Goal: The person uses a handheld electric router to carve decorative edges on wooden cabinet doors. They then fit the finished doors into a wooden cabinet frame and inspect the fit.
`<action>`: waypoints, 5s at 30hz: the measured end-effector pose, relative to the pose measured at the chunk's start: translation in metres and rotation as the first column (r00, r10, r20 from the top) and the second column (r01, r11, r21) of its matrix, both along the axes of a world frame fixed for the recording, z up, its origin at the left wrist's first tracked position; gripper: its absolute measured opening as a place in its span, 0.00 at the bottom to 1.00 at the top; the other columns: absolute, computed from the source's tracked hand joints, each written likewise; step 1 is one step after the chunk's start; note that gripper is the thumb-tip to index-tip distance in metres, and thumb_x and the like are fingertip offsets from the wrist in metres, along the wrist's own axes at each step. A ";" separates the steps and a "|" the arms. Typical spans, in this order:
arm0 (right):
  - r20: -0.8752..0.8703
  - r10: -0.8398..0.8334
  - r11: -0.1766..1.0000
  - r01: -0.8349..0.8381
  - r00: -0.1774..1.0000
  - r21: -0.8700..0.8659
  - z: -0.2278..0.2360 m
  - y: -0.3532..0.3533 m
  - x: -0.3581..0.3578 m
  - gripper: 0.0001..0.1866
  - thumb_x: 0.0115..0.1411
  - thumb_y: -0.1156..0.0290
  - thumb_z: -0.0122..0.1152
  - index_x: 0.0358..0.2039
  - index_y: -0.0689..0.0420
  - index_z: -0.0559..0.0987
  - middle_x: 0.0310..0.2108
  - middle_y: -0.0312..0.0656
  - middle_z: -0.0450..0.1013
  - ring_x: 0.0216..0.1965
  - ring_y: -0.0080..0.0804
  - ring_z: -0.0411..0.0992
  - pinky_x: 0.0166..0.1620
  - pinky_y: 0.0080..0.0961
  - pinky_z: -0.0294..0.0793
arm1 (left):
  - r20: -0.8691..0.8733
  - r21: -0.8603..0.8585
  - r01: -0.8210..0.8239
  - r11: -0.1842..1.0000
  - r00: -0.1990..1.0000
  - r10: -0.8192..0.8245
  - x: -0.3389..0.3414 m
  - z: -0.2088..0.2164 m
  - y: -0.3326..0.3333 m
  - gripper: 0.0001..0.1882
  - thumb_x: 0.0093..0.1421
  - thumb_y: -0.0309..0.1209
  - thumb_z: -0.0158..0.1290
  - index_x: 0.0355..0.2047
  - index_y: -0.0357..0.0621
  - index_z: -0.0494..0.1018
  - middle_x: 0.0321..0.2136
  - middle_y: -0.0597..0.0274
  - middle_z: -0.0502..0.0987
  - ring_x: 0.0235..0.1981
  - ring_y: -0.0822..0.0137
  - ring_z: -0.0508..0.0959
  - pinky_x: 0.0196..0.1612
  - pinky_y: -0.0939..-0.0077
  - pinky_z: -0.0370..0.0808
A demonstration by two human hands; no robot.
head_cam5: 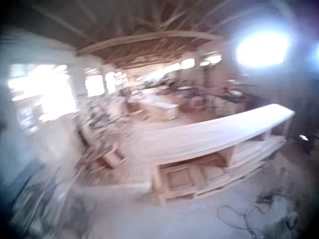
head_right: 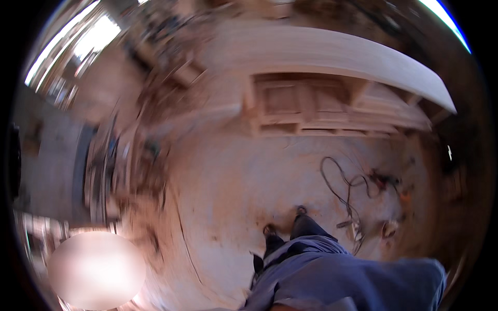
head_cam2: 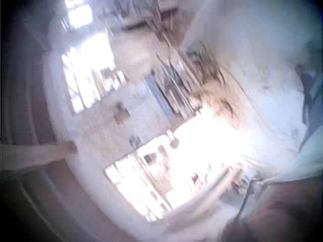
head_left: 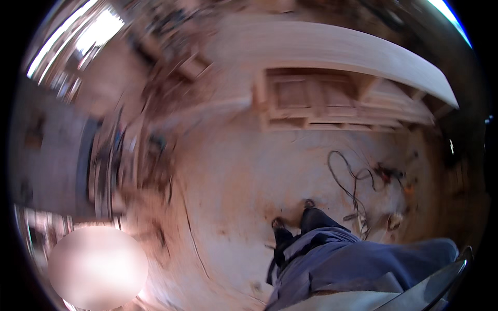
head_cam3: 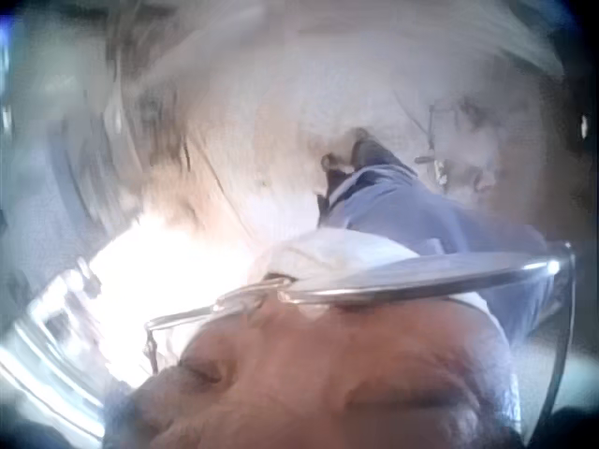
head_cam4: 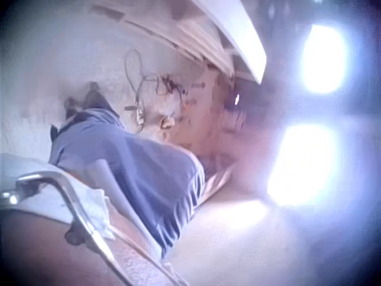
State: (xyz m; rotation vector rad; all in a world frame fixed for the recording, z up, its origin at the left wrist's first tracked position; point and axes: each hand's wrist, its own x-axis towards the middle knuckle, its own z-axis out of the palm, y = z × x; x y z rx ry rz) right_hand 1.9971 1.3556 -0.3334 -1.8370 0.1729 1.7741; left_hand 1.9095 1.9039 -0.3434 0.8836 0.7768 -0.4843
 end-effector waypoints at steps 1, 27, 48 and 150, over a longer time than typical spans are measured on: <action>-0.041 0.060 0.998 -0.059 0.997 0.029 0.004 0.005 0.007 0.17 0.57 0.69 0.62 0.46 0.61 0.77 0.39 0.46 0.77 0.36 0.35 0.75 0.39 0.35 0.72 | 0.044 0.014 0.018 1.000 0.999 -0.019 0.026 0.005 0.002 0.34 0.66 0.36 0.52 0.67 0.31 0.58 0.44 0.44 0.79 0.35 0.61 0.80 0.46 0.72 0.77; 0.022 -0.998 0.065 0.880 0.061 0.471 0.123 0.178 0.077 0.27 0.70 0.50 0.56 0.35 0.67 0.82 0.28 0.37 0.77 0.33 0.24 0.71 0.40 0.30 0.73 | 0.529 0.015 0.996 -0.089 -0.083 -0.844 0.567 0.137 -0.256 0.45 0.57 0.44 0.67 0.69 0.42 0.61 0.41 0.52 0.79 0.43 0.65 0.77 0.50 0.71 0.71; 0.766 -0.537 -0.198 0.936 -0.352 0.291 0.061 0.065 -0.073 0.15 0.61 0.60 0.58 0.43 0.54 0.82 0.37 0.49 0.80 0.41 0.49 0.78 0.45 0.41 0.76 | -0.012 0.523 0.639 -0.564 -0.657 -0.754 0.471 0.021 -0.515 0.24 0.58 0.26 0.55 0.55 0.36 0.66 0.30 0.51 0.78 0.27 0.65 0.77 0.31 0.74 0.74; 0.350 0.729 -0.596 -0.797 -0.588 -0.097 -0.265 -1.128 -1.371 0.22 0.61 0.52 0.65 0.48 0.53 0.75 0.40 0.39 0.76 0.37 0.35 0.73 0.33 0.33 0.72 | -0.005 0.442 0.499 -0.745 -0.830 -0.558 -1.133 -0.219 -2.408 0.26 0.65 0.39 0.58 0.59 0.38 0.68 0.57 0.51 0.73 0.59 0.54 0.72 0.53 0.47 0.77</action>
